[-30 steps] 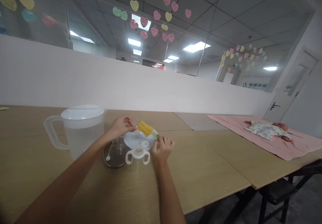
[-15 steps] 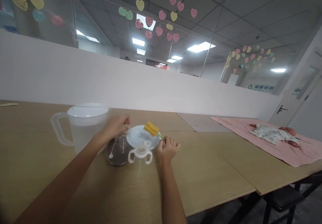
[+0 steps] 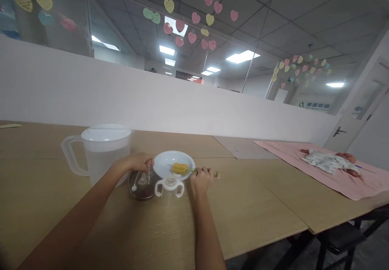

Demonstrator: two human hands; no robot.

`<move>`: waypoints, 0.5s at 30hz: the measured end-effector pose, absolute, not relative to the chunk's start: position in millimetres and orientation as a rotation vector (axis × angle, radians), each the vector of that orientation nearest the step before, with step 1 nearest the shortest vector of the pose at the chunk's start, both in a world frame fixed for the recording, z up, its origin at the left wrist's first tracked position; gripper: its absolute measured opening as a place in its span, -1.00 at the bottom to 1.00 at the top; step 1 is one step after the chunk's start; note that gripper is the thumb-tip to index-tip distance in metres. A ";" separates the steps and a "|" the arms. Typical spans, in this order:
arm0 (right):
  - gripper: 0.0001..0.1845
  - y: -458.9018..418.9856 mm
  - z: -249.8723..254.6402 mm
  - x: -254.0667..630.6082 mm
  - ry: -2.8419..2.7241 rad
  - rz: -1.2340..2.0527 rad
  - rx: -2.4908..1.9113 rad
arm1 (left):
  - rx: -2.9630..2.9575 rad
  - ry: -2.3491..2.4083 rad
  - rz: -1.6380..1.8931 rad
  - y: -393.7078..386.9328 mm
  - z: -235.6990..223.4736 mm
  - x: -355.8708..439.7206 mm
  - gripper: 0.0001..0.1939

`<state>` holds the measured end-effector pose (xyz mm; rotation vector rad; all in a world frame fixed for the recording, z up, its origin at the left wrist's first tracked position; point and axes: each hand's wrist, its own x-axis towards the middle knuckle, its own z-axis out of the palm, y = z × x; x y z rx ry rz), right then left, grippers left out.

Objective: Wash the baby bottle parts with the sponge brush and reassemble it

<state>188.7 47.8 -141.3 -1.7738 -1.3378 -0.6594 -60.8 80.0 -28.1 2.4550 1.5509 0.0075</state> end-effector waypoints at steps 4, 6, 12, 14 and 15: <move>-0.68 46.5 -138.7 185.7 -1.304 -0.710 -1.835 | 2.485 1.545 -0.011 70.2 -18.6 -57.2 -0.60; -0.69 44.1 -135.7 182.8 -1.297 -0.753 -1.856 | 2.481 1.534 -0.033 66.0 -15.6 -55.0 -0.57; -0.69 40.9 -131.0 176.8 -1.367 -0.807 -1.824 | 2.472 1.515 -0.043 65.1 -16.7 -51.3 -0.54; -0.68 42.0 -131.4 175.7 -1.409 -0.813 -1.775 | 2.489 1.514 -0.020 68.1 -20.4 -49.3 -0.53; -0.67 42.6 -131.7 175.1 -1.430 -0.818 -1.746 | 2.514 1.510 0.016 69.8 -22.6 -47.7 -0.54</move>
